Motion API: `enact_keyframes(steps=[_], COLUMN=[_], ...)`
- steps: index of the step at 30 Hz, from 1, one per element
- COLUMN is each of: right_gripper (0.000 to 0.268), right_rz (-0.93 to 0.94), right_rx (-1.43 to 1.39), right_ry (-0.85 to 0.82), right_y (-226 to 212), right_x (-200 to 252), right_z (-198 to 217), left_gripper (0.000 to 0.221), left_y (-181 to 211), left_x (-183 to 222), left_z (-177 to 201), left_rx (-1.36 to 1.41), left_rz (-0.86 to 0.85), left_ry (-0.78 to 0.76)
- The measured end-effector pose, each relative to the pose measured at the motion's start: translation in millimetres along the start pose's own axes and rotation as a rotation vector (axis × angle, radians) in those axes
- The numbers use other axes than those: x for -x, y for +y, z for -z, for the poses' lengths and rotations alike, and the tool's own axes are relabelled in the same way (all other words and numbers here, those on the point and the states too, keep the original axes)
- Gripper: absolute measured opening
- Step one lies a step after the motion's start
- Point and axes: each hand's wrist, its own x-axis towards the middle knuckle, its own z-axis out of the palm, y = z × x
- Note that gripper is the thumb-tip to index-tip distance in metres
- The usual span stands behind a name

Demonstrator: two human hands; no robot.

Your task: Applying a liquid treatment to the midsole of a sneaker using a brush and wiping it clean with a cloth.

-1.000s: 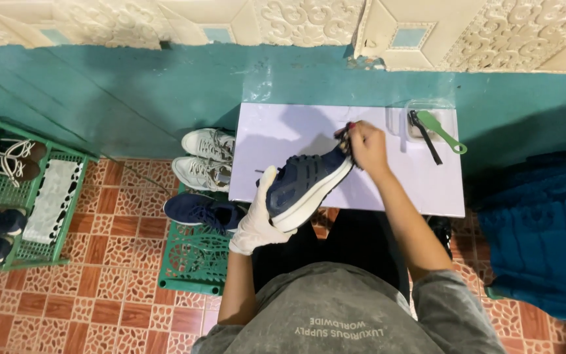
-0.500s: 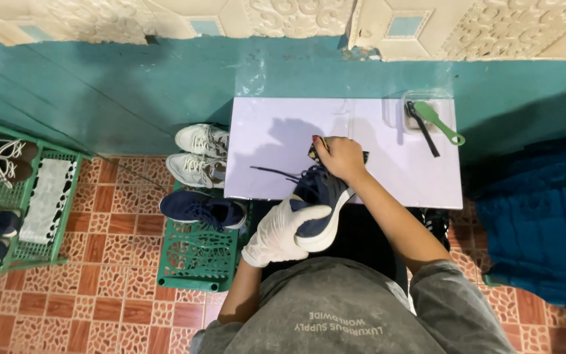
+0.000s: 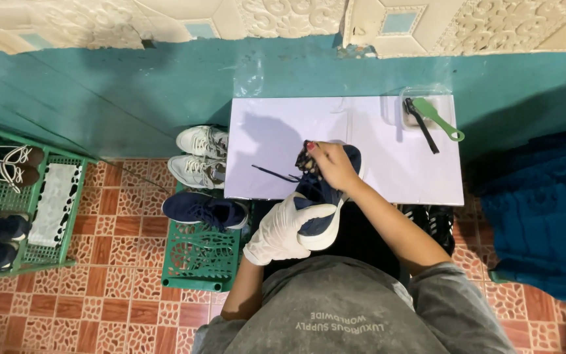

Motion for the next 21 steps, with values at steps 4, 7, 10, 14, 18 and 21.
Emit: enact_keyframes(steps=[4, 7, 10, 14, 18, 21], right_gripper=[0.058, 0.053, 0.034, 0.039, 0.033, 0.048], right_rz=[-0.014, 0.044, 0.111, 0.269, 0.160, 0.287], right_rx=[0.256, 0.485, 0.487, 0.071, -0.349, -0.263], right_ry=[0.015, 0.048, 0.222, 0.552, 0.617, 0.464], right_y=[16, 34, 50, 75, -89, -138], right_x=[-15, -15, -26, -39, 14, 48], right_z=[18, 29, 40, 77, 48, 36], left_gripper=[0.099, 0.092, 0.090, 0.090, 0.090, 0.080], left_y=[17, 34, 42, 34, 27, 26], left_x=[-6, -14, -17, -30, -34, -38], left_z=[13, 8, 11, 19, 17, 14], left_rx=[-0.055, -0.215, -0.220, 0.125, 0.938, 1.336], left_rz=[0.060, 0.054, 0.120, 0.118, 0.115, 0.118], left_ry=[-0.042, -0.106, -0.050, 0.142, 0.545, 0.671])
